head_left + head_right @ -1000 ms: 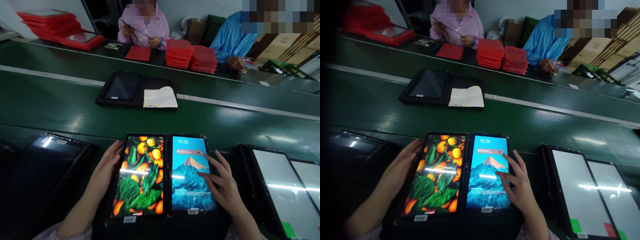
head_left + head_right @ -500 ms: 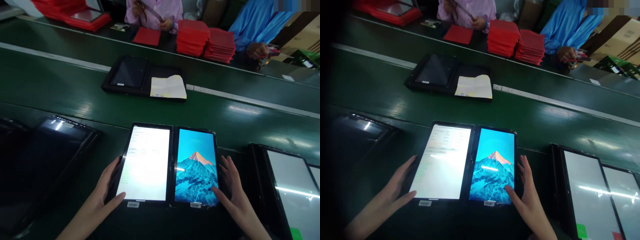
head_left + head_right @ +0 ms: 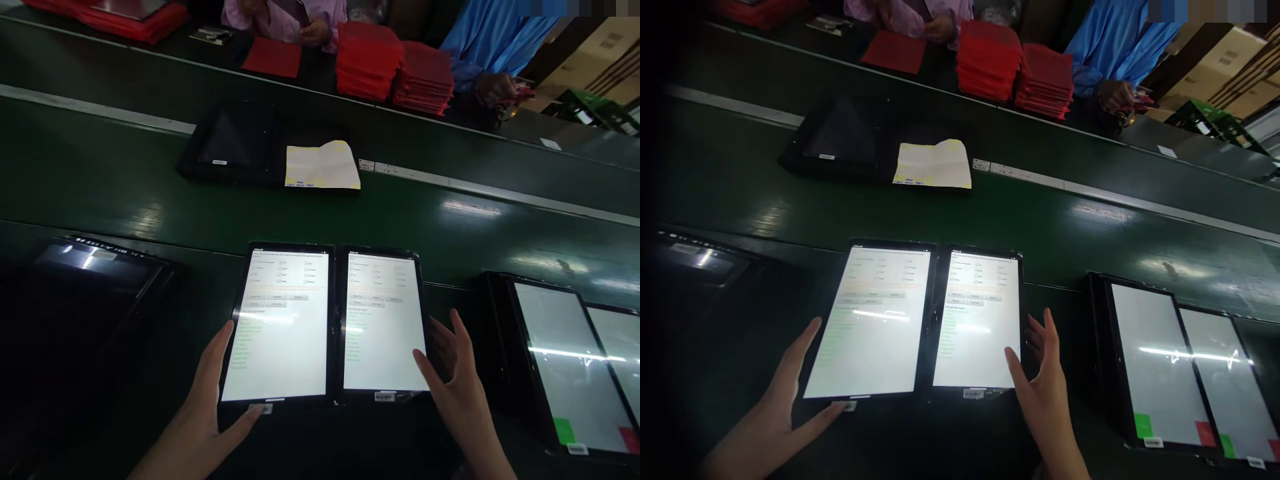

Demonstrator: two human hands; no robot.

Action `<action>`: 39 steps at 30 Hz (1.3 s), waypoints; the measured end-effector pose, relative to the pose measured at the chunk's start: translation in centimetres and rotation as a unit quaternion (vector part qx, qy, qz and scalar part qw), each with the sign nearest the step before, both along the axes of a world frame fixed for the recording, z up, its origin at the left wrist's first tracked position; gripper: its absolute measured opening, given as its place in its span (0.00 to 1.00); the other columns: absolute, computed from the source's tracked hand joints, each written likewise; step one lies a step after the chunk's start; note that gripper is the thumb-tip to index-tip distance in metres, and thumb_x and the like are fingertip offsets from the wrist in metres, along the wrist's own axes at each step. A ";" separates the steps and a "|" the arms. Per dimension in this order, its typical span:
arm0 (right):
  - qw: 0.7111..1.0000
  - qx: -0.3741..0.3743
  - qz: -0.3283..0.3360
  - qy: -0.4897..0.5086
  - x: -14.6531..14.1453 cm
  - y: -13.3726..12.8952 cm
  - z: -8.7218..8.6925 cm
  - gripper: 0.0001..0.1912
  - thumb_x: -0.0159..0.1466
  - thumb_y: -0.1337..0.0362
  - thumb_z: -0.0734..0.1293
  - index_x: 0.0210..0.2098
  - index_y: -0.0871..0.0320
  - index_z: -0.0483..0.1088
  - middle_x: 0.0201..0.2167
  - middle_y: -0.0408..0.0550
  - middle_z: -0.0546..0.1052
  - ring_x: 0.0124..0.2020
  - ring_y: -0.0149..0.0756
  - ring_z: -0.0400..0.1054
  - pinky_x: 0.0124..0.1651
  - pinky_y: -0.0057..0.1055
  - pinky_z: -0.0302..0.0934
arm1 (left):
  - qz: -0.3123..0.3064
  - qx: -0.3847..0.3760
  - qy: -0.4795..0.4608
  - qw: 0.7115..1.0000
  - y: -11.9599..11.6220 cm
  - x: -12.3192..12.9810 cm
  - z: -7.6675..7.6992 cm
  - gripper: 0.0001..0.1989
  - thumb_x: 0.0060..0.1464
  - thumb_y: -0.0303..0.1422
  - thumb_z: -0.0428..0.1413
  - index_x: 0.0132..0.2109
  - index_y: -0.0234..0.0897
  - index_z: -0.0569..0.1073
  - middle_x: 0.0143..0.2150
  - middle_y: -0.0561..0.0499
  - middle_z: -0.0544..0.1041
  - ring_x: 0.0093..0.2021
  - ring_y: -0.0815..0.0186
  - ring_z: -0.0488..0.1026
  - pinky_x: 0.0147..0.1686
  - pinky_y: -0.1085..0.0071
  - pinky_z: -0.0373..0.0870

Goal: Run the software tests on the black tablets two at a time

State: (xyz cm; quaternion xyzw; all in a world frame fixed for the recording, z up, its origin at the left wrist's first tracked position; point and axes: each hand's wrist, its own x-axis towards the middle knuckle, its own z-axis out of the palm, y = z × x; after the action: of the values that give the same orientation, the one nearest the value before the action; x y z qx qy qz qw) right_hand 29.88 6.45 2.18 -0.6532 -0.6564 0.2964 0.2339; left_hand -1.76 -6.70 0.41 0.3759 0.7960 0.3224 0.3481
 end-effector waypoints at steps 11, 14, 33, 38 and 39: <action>0.908 0.332 0.225 -0.119 -0.9 -1.0 1.6 0.14 0.72 0.68 0.66 0.50 0.47 0.80 0.55 0.51 0.80 0.64 0.53 0.71 0.52 0.49 0.79 | 0.050 -0.042 -0.040 0.997 1.8 -4.2 -2.3 0.51 0.53 0.57 0.63 0.78 0.51 0.55 0.80 0.42 0.57 0.77 0.38 0.56 0.65 0.41 0.72; 0.889 0.345 0.284 -0.096 -1.0 -1.2 2.2 0.12 0.71 0.72 0.66 0.43 0.53 0.81 0.51 0.53 0.81 0.65 0.49 0.70 0.52 0.42 0.79 | -0.006 -0.050 -0.026 0.998 0.6 -6.7 -3.6 0.43 0.54 0.56 0.65 0.73 0.54 0.65 0.81 0.50 0.56 0.79 0.42 0.54 0.66 0.48 0.72; 0.870 0.300 0.367 -0.135 -4.5 -1.8 1.8 0.14 0.77 0.66 0.61 0.48 0.50 0.79 0.58 0.54 0.78 0.80 0.49 0.43 0.60 0.49 0.69 | -0.048 -0.021 -0.104 0.993 -0.9 -6.1 -1.4 0.36 0.59 0.51 0.64 0.72 0.60 0.67 0.82 0.56 0.52 0.80 0.47 0.51 0.66 0.56 0.70; 0.874 0.328 0.346 -0.097 -4.3 -1.5 1.8 0.12 0.75 0.70 0.62 0.48 0.53 0.77 0.58 0.55 0.75 0.78 0.50 0.50 0.58 0.44 0.67 | -0.019 0.024 -0.098 0.995 -0.7 -5.6 -1.8 0.35 0.60 0.49 0.63 0.72 0.59 0.67 0.81 0.53 0.56 0.80 0.47 0.52 0.67 0.54 0.69; 0.875 0.329 0.343 -0.094 -4.2 -1.4 1.8 0.12 0.75 0.70 0.62 0.47 0.54 0.77 0.58 0.55 0.75 0.77 0.50 0.51 0.58 0.44 0.67 | -0.018 0.034 -0.093 0.995 -0.6 -5.4 -1.8 0.35 0.61 0.48 0.63 0.72 0.60 0.67 0.81 0.53 0.56 0.79 0.47 0.52 0.67 0.53 0.69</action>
State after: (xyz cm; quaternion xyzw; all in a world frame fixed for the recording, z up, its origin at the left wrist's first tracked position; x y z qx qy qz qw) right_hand 25.68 5.00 4.01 -0.2971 -0.9177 0.0618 0.2565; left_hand -7.14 -7.34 -1.41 0.3702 0.7416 0.3766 0.4136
